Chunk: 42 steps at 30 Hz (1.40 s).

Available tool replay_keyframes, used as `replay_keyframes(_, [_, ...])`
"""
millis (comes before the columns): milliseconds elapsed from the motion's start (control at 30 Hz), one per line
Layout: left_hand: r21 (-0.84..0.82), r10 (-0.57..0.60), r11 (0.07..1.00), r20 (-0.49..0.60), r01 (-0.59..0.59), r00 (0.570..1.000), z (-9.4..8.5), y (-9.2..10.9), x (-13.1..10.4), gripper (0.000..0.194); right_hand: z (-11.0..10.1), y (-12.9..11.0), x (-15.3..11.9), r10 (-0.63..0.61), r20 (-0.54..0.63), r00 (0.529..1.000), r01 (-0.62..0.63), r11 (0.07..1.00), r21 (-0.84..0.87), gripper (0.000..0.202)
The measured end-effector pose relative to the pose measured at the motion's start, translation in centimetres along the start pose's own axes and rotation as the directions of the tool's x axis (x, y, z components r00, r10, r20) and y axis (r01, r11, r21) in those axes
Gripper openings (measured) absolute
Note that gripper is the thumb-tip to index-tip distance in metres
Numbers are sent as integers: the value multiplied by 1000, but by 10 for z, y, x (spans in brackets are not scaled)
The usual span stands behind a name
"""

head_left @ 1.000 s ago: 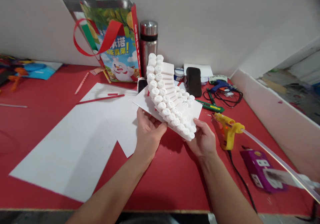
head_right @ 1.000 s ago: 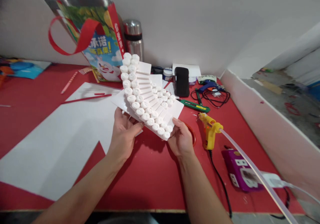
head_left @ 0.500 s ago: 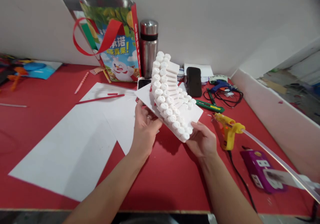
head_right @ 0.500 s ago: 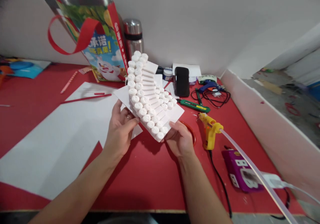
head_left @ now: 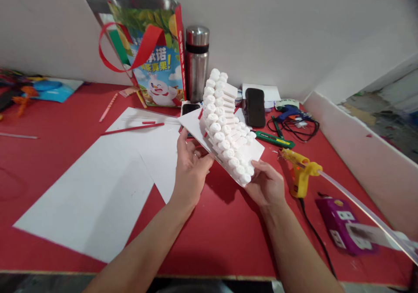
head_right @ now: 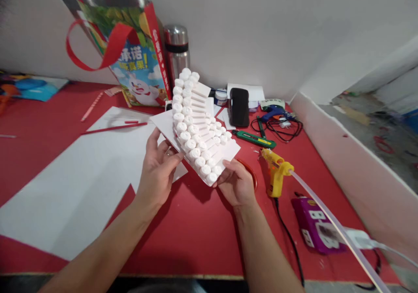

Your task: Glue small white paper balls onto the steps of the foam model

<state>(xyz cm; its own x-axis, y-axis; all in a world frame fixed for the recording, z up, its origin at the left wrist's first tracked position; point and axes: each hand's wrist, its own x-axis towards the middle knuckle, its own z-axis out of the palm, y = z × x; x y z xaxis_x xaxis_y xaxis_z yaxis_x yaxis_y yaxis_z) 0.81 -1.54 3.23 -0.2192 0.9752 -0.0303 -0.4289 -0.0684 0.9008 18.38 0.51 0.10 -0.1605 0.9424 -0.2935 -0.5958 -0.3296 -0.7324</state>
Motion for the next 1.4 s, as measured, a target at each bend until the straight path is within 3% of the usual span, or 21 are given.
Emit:
replay_keyframes(267, [6,-7,1000,-11,7,1000,1,0,-3,82,0,-1,0,-3,3,1000,3,1000,-21,8])
replay_keyframes(400, [9,9,1000,-51,-9,999,6,-1,-8,80,1,-1,1,-14,-24,1000,14,999,31,22])
replay_keyframes(667, [-7,30,1000,-31,-31,999,11,5,-15,43,3,-2,1,-32,-82,996,37,997,61,43])
replay_keyframes(1067, [17,34,999,-43,-33,999,6,3,-15,37,2,-1,1,-17,-50,999,18,1000,20,45])
replay_keyframes(1167, [23,10,1000,-61,-9,998,2,3,-13,35,0,0,-1,-26,-8,1000,26,1000,0,29])
replay_keyframes(1233, [17,-23,1000,-86,24,996,-3,6,-8,35,-2,0,-3,-28,84,996,31,999,-41,14])
replay_keyframes(1400, [7,-151,988,-122,153,981,-40,35,13,44,-3,0,-7,39,322,946,5,991,-136,28])
